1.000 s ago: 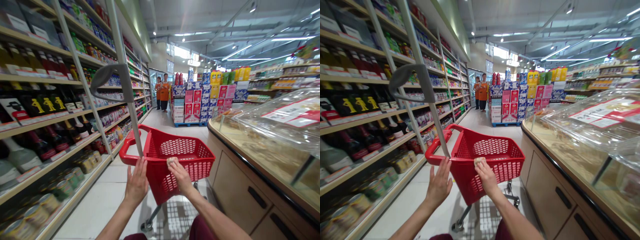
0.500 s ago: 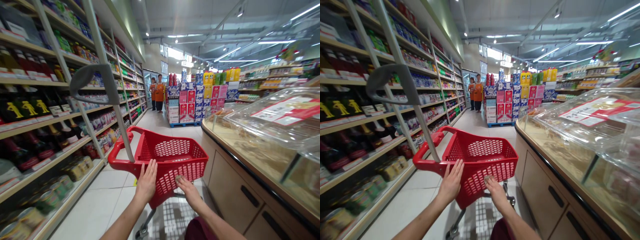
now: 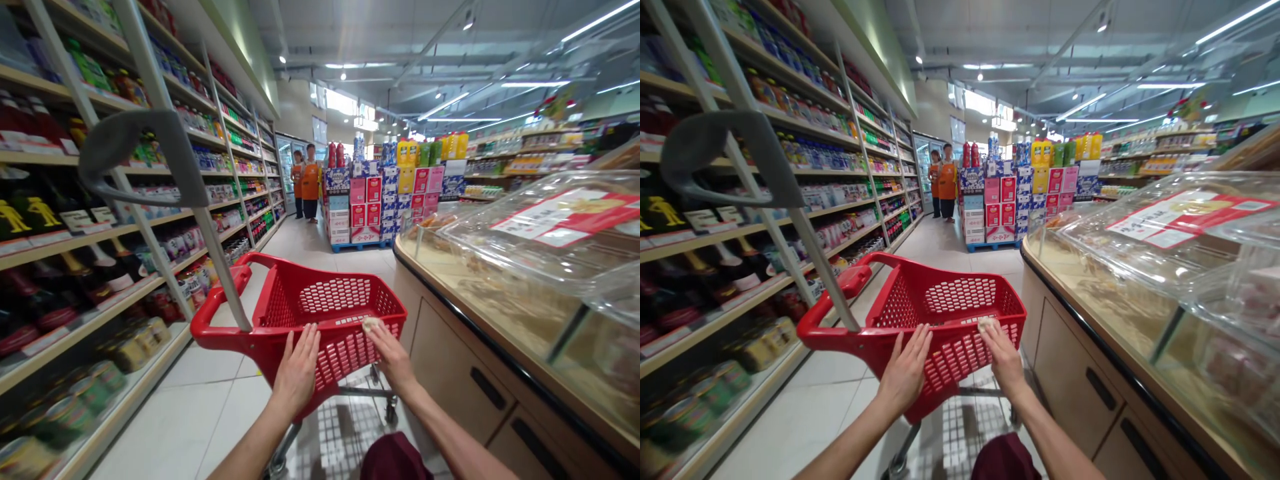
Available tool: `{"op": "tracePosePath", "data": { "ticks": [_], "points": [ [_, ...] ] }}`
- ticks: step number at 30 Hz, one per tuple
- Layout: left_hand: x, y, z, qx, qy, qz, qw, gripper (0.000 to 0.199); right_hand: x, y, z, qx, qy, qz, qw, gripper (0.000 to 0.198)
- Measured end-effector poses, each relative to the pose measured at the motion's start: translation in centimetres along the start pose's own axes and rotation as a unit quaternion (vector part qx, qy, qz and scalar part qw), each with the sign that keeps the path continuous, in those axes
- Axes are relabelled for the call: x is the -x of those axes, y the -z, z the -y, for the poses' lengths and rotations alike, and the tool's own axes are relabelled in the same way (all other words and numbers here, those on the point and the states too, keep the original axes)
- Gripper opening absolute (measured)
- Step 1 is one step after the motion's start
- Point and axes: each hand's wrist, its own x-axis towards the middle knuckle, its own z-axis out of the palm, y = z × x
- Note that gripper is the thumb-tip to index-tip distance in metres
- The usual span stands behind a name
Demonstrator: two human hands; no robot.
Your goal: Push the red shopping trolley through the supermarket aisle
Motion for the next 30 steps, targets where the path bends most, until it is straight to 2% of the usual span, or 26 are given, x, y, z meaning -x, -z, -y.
{"op": "tracePosePath", "data": {
  "ticks": [2,7,12,13,17,18,22,23,24,28,30],
  "points": [
    [-0.4,-0.1,-0.3,0.008,-0.007,0.007,1.000,0.063,-0.2,0.1,-0.7,0.003,-0.015,-0.022,1.000,0.043],
    [-0.7,-0.4,-0.7,0.020,-0.028,0.025,0.999,0.059,2.1,0.2,-1.6,-0.001,-0.029,0.060,0.998,0.044],
    [-1.6,-0.5,-2.2,0.022,-0.047,0.012,0.999,0.057,0.3,1.7,-2.5,-0.003,-0.031,-0.014,0.999,0.043],
    [-1.9,-0.5,-2.7,0.023,-0.055,0.009,0.998,0.056,0.1,1.8,-2.7,0.000,-0.036,-0.008,0.999,0.041],
    [-2.9,-0.6,-4.3,0.034,-0.092,-0.001,0.995,0.053,1.7,1.8,-3.6,0.005,-0.046,0.082,0.996,0.039],
    [-3.0,-0.6,-4.6,0.037,-0.097,-0.001,0.995,0.053,1.9,2.0,-3.8,0.005,-0.046,0.080,0.996,0.041],
    [-3.6,-0.4,-5.5,0.046,-0.103,0.019,0.993,0.056,1.0,2.9,-5.1,0.012,-0.069,-0.029,0.997,0.046],
    [-3.7,-0.2,-5.8,0.048,-0.105,0.026,0.993,0.056,1.0,2.9,-5.5,0.017,-0.084,-0.040,0.996,0.045],
    [-3.8,-0.1,-6.0,0.049,-0.108,0.033,0.992,0.057,1.2,2.7,-5.9,0.022,-0.100,-0.033,0.994,0.043],
    [-3.8,-0.1,-6.4,0.064,-0.131,0.039,0.989,0.061,3.9,1.5,-7.2,0.020,-0.130,0.063,0.989,0.042],
    [-3.5,-0.5,-6.2,0.070,-0.123,0.037,0.989,0.060,4.0,1.7,-7.5,0.016,-0.136,0.038,0.990,0.045]
  ]
}}
